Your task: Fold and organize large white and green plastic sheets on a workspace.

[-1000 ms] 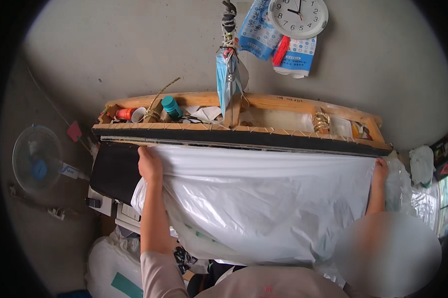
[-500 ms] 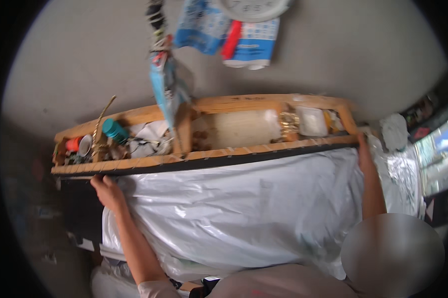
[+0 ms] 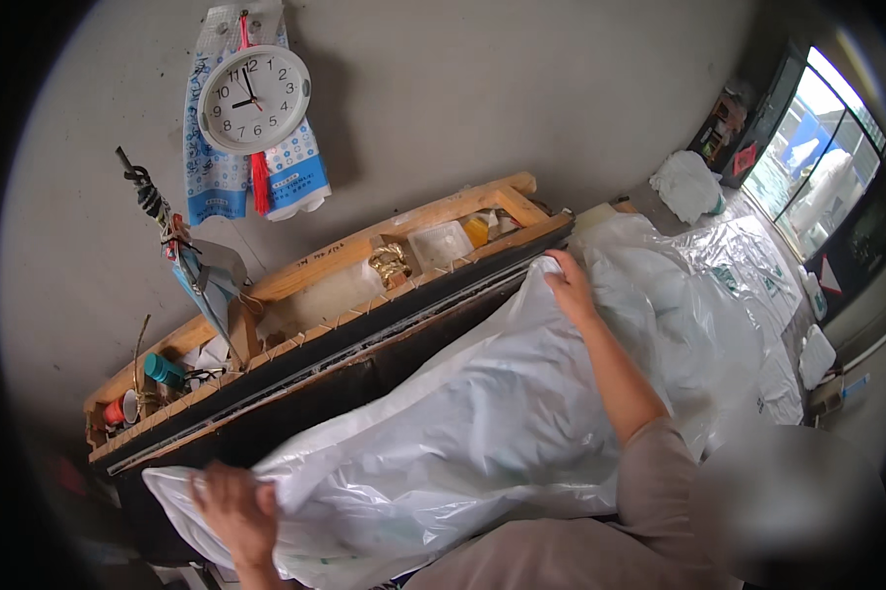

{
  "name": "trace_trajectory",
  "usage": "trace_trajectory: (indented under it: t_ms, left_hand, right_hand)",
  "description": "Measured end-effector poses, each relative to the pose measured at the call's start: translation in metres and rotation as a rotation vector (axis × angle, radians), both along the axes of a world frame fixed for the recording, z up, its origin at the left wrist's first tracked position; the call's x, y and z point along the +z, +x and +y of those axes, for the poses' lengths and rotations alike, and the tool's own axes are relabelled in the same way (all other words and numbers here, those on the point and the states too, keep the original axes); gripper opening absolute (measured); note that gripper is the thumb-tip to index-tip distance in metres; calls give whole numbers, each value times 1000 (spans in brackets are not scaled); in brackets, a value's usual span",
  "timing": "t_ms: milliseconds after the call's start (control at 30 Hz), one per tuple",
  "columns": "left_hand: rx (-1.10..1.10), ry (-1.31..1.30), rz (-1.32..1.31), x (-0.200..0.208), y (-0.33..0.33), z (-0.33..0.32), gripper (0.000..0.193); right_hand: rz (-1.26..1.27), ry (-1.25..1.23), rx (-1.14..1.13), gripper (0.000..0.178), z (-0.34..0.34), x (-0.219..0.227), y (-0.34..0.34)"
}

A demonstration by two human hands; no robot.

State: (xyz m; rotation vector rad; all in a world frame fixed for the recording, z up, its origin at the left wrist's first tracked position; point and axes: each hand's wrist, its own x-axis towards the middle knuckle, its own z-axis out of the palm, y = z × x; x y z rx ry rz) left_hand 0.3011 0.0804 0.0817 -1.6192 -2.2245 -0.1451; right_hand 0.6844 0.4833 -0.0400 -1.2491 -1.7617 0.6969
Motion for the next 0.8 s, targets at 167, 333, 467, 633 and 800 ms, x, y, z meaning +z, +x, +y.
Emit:
trace_trajectory:
  t_ms: [167, 333, 467, 633, 800]
  left_hand:
    - [887, -19, -298, -81, -87, -151, 28]
    - [522, 434, -377, -101, -47, -125, 46]
    - [-128, 115, -650, -54, 131, 69, 30]
    - [80, 353, -1073, -82, 78, 42, 7]
    - [781, 236, -278, -112, -129, -94, 22]
  right_hand:
    - [381, -387, 518, 43, -133, 1, -84]
    - [436, -438, 643, 36, -252, 25, -128]
    - [227, -233, 629, 35, -240, 30, -125]
    - [-655, 314, 216, 49, -161, 48, -48]
    - [-632, 57, 642, 36, -224, 44, -102]
